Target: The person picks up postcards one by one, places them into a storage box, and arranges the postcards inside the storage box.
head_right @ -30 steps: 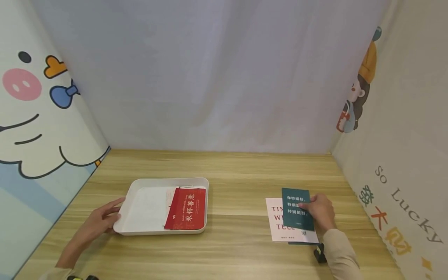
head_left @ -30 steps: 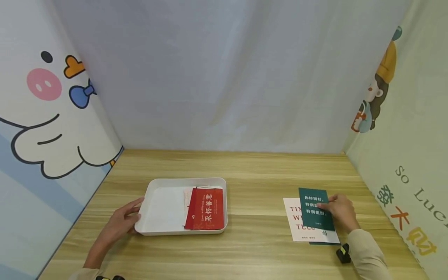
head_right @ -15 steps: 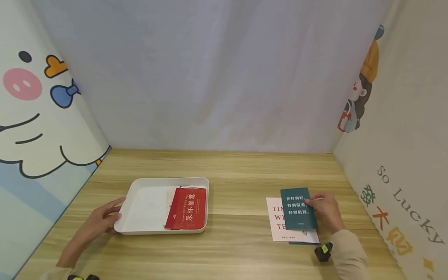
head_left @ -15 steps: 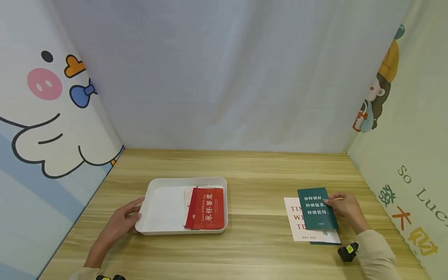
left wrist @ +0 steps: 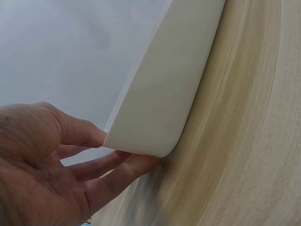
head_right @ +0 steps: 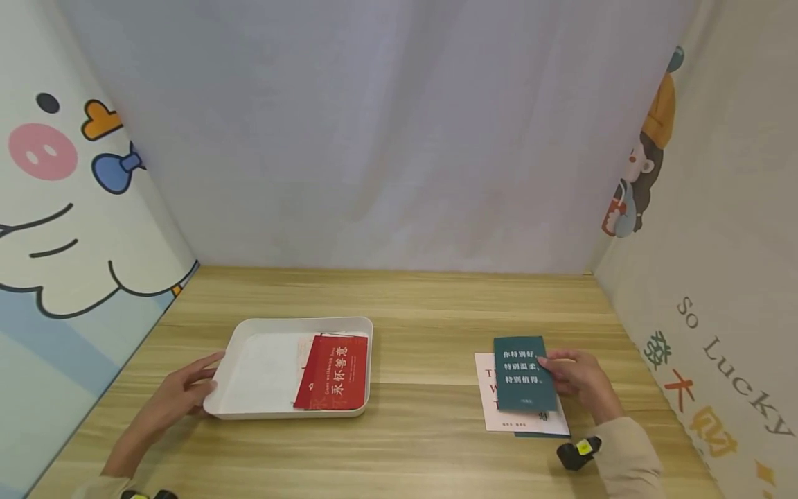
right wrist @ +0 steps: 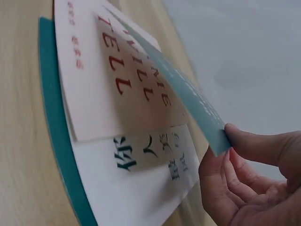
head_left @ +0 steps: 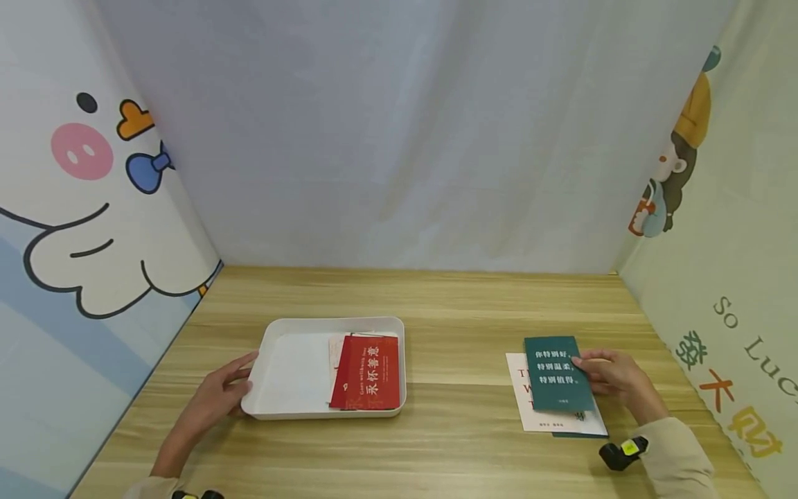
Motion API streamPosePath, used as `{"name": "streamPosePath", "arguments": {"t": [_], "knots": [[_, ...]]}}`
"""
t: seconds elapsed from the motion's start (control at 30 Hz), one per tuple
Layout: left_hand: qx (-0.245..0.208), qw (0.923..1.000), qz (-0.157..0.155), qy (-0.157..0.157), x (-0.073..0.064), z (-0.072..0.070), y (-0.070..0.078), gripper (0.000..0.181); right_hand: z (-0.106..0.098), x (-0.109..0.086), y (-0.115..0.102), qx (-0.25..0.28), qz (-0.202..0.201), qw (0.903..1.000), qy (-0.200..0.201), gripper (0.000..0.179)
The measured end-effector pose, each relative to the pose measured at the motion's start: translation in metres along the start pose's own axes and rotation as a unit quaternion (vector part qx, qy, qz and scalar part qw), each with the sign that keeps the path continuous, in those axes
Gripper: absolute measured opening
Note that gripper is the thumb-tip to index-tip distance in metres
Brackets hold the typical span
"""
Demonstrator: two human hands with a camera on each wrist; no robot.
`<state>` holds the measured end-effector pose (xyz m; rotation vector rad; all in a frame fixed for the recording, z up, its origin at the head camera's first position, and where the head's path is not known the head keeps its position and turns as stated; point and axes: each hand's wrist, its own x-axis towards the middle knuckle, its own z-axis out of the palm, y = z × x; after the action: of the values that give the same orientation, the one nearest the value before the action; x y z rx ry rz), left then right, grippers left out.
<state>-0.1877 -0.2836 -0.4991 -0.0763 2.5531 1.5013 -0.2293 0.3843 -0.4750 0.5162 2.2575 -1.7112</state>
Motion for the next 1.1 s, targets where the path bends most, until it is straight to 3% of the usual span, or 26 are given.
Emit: {"name": "streamPosePath", "arguments": {"t": [0.07,0.23,0.43,0.63,1.1], "knots": [[0.001,1.0000,-0.001,0.001,0.000,0.000,0.000,0.059,0.001,-0.001,0.000,0.032,0.002,0.9994,-0.012,0.004],[-0.008,1.0000,0.001,-0.002,0.000,0.000,0.001,0.059,0.006,-0.004,-0.002,0.087,0.006,0.9956,-0.033,0.013],[-0.013,0.9999,0.007,-0.007,-0.002,-0.001,0.000,0.060,0.020,-0.008,-0.010,0.087,-0.008,0.9951,-0.046,0.004],[-0.022,0.9995,0.019,-0.014,-0.003,-0.001,0.000,0.060,0.036,-0.012,-0.019,0.094,-0.024,0.9929,-0.069,0.005],[-0.003,0.9999,0.012,-0.006,-0.001,-0.001,-0.002,0.059,0.080,-0.014,-0.032,0.112,-0.044,0.9893,-0.082,0.008]]}}
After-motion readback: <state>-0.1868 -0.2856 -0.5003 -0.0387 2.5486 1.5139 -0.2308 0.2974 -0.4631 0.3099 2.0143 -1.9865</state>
